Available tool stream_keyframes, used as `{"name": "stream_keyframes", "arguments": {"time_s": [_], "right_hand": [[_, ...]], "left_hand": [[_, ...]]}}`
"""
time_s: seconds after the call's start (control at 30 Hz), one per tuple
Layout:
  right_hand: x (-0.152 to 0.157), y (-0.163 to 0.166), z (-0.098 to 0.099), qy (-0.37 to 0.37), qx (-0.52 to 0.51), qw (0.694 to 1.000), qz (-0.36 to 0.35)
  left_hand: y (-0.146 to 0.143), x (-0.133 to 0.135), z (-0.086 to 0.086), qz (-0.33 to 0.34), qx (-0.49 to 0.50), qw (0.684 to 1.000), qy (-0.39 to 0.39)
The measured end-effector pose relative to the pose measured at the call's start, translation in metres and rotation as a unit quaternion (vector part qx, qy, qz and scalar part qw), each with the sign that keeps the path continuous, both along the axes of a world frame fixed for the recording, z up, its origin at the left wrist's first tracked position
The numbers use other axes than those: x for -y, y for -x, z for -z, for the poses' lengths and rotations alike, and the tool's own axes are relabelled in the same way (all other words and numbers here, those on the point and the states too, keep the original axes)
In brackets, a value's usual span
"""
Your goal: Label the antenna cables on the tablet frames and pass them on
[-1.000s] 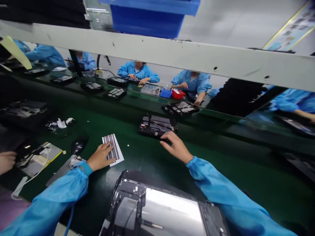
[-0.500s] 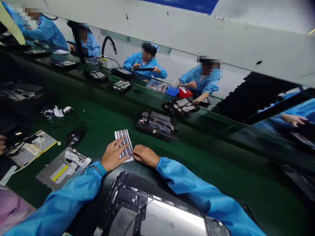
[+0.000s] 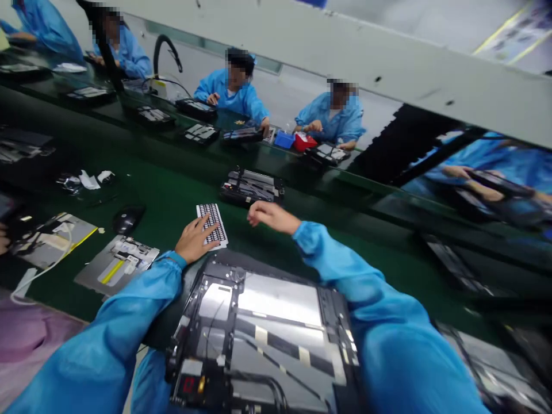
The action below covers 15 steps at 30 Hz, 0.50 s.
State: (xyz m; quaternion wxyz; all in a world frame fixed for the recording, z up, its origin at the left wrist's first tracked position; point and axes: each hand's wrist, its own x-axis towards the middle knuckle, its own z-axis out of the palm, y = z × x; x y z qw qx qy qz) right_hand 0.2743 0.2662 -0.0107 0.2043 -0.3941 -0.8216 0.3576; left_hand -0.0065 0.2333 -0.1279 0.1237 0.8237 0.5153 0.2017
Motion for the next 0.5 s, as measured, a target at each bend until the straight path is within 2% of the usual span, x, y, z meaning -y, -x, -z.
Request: {"name": "stream_keyframes", "arguments": {"time_s": [0.07,0.13,0.2,0.27,0.33,0.4,0.5], "right_hand": [[0.040,-0.030,-0.047,-0.005,-0.030,0.998,0.049],[0.103,-0.047,-0.087,-0.024,-0.058,0.993,0.095],[0.177,-0.045,-0.112,-0.059,-0.082,0.985,0.139],[0.246,-0.026,-0.117,-0.110,-0.065,0.980,0.152],[0.300,0.000,-0.106,-0.143,-0.040,0.979,0.142],[0.332,0.024,-0.090,-0.163,0.000,0.977,0.138],[0.349,0.046,-0.071,-0.190,0.081,0.966,0.154]], "left_hand": [[0.001,-0.003,-0.009,-0.001,0.040,0.999,-0.023],[0.005,0.000,-0.026,-0.011,0.092,0.994,-0.051],[0.012,0.014,-0.052,-0.017,0.147,0.986,-0.082],[0.021,0.042,-0.084,-0.018,0.197,0.974,-0.112],[0.027,0.085,-0.117,-0.014,0.235,0.962,-0.137],[0.028,0.133,-0.145,0.026,0.251,0.956,-0.148],[0.017,0.195,-0.165,0.189,0.212,0.937,-0.202]]}}
